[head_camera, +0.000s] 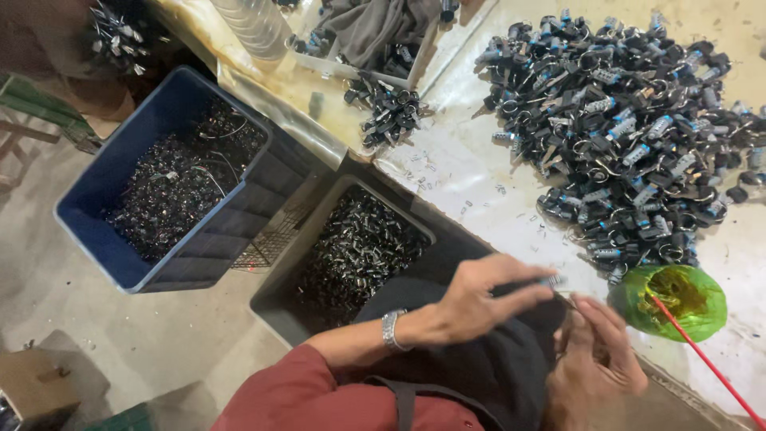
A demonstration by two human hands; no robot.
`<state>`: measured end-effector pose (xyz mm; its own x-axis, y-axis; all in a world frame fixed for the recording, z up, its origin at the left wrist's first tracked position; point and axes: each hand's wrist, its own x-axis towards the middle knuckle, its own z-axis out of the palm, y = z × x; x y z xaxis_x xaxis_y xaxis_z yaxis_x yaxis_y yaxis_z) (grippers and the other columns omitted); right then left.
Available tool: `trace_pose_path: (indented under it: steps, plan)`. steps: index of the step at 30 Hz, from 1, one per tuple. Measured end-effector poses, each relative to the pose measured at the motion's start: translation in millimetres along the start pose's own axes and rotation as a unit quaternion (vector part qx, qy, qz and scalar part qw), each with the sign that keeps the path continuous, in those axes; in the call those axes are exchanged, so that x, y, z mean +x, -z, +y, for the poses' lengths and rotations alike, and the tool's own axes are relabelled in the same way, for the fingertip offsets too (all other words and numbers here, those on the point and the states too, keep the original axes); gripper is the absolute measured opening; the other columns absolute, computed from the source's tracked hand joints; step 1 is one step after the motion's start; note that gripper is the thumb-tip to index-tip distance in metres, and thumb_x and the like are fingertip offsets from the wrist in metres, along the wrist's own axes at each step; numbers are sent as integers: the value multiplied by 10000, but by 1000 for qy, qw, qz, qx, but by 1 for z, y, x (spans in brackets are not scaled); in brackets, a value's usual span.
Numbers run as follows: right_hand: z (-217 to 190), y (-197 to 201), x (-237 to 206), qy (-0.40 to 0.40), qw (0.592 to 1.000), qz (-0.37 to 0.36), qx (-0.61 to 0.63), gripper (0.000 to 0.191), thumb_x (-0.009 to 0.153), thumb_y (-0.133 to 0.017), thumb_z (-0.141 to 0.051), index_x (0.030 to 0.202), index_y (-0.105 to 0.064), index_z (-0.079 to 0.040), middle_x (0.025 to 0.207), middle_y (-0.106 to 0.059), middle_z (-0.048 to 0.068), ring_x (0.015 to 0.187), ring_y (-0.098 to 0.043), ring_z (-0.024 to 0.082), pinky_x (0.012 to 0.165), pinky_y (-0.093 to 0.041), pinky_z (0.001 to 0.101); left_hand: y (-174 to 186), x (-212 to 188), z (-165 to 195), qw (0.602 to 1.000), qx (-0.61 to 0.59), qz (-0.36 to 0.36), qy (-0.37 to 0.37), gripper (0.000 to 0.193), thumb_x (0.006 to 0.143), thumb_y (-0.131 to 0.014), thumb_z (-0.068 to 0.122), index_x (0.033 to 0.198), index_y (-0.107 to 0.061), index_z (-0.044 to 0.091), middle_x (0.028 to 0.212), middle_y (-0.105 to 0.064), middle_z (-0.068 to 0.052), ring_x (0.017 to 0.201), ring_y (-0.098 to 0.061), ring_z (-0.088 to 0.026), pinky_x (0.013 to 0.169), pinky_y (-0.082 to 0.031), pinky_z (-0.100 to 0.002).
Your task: The person picks small metal padlock components one at a time from a large pile on the workbench, holds and turns each part in both hands, and uses a long-handled brush to apply liquid from a green cup onto the part. Treated parts are set back on the bench and the person reaches for the next component.
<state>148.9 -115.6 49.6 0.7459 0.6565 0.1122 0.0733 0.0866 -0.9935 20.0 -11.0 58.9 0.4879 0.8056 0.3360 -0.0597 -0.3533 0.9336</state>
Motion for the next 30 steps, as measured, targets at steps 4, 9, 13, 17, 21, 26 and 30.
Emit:
trace_pose_path:
  steps: [4,9,13,17,21,26,30]
  plan:
    - [5,1,2,27,999,-17,-36,80,1026,-692,103,1080,-707,46,1153,-711,112,852,-655,77,735,-515,196,-7,-17,0,996,-82,-17,34,313,977,-777,141,1275,-726,57,1071,-760,-104,938,-731,-144,905,-586,-278]
    - [10,4,-6,89,993,-62,-39,69,1064,-724,139,1101,-689,93,1154,-716,167,993,-709,124,896,-581,213,-3,-24,-6,1000,-19,-8,-17,260,968,-789,154,1208,-731,73,1061,-749,-81,957,-726,-158,883,-596,-260]
    - [10,7,-7,91,991,-82,-53,84,1067,-710,127,1120,-672,73,1182,-720,175,943,-698,118,854,-567,193,-1,-25,-5,994,75,-2,-85,328,952,-807,156,1261,-712,102,1059,-731,-42,964,-703,-176,900,-594,-273]
    - [13,15,-11,152,963,-77,-209,86,1056,-758,129,1083,-681,104,1129,-726,229,929,-693,170,772,-529,208,4,-24,-6,973,148,-13,-176,373,939,-800,115,1293,-685,93,1117,-693,-39,1005,-686,-216,930,-567,-312]
    - [31,23,-15,5,997,-67,-38,85,1046,-723,137,1073,-678,69,1020,-725,199,861,-679,137,786,-545,196,5,-28,-7,980,97,-38,-171,347,1001,-761,130,1334,-667,121,1143,-680,-26,1051,-681,-194,971,-571,-289]
    - [39,52,-6,-85,993,-15,-82,42,1093,-670,-13,1076,-650,19,916,-677,189,721,-601,158,626,-473,243,2,-33,-10,995,20,-59,-80,260,1009,-741,195,1258,-692,140,1123,-732,-28,991,-710,-147,924,-583,-252]
    - [34,75,25,-42,989,105,-91,136,1104,-621,-128,1090,-655,3,946,-681,166,685,-565,149,595,-438,244,2,-30,-17,999,-9,-50,-11,298,1023,-723,199,1311,-693,125,1077,-766,-43,891,-729,-147,852,-592,-246]
